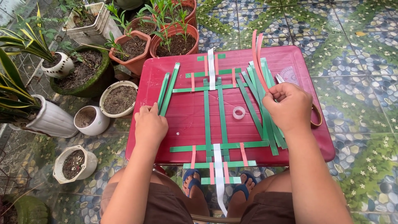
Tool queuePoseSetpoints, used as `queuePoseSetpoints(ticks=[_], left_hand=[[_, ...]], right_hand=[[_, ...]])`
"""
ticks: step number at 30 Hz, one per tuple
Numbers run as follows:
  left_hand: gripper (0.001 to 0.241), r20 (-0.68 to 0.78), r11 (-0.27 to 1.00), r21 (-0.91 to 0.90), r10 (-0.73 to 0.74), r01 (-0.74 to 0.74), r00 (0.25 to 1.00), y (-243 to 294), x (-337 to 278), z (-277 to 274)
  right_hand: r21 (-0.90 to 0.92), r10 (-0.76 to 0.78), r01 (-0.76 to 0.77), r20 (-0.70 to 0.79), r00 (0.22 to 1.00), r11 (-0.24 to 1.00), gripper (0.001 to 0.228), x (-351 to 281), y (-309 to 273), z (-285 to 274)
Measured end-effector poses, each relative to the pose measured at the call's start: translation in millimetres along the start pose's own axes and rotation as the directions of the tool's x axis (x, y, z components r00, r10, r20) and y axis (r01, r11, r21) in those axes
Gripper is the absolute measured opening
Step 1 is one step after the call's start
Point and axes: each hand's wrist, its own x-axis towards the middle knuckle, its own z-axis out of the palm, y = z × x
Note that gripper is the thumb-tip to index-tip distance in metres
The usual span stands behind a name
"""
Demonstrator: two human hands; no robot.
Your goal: Weaving green and white plastic strips on a red table to create a structured pattern.
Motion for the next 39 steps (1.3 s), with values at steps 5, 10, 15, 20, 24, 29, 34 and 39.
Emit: queuePoseSetpoints(ticks=[5,10,15,20,24,29,34,39], left_hand=[[0.047,0.010,1.000,0.001,0.001,-0.001,1.000,2,2,-1],[0.050,0.047,0.999,-0.047,-0.008,0.010,0.999,11,-2,-18],[0.045,0.040,1.000,-0.018,-0.001,0.001,0.999,11,3,-19],[0.050,0.078,0.998,-0.057,-0.029,0.033,0.997,12,18,-18],[0.055,0.113,0.993,-0.091,-0.060,0.070,0.992,11,23,-20],[0.048,0.113,0.975,-0.203,-0.064,0.086,0.992,-4,34,-10],[0.038,0.098,0.958,-0.267,-0.079,0.103,0.992,-14,44,-5],[0.035,0.028,0.963,-0.255,-0.089,0.093,0.996,-22,61,4]], right_hand=[[0.000,-0.006,0.006,0.000,1.000,1.000,0.008,1,1,1],[-0.021,-0.014,0.014,0.007,1.000,1.000,0.008,0,1,2],[-0.016,-0.012,0.012,0.004,1.000,1.000,0.008,-1,0,2],[-0.009,0.001,-0.001,0.012,1.000,1.000,0.008,-2,0,3],[-0.016,0.009,-0.009,0.011,1.000,1.000,0.008,-2,0,3],[-0.017,0.005,-0.005,0.015,1.000,1.000,0.008,-2,-1,3],[-0.014,0.009,-0.009,0.023,1.000,1.000,0.008,-2,-3,3],[-0.019,0.019,-0.019,0.034,0.999,1.000,0.008,-2,-3,3]])
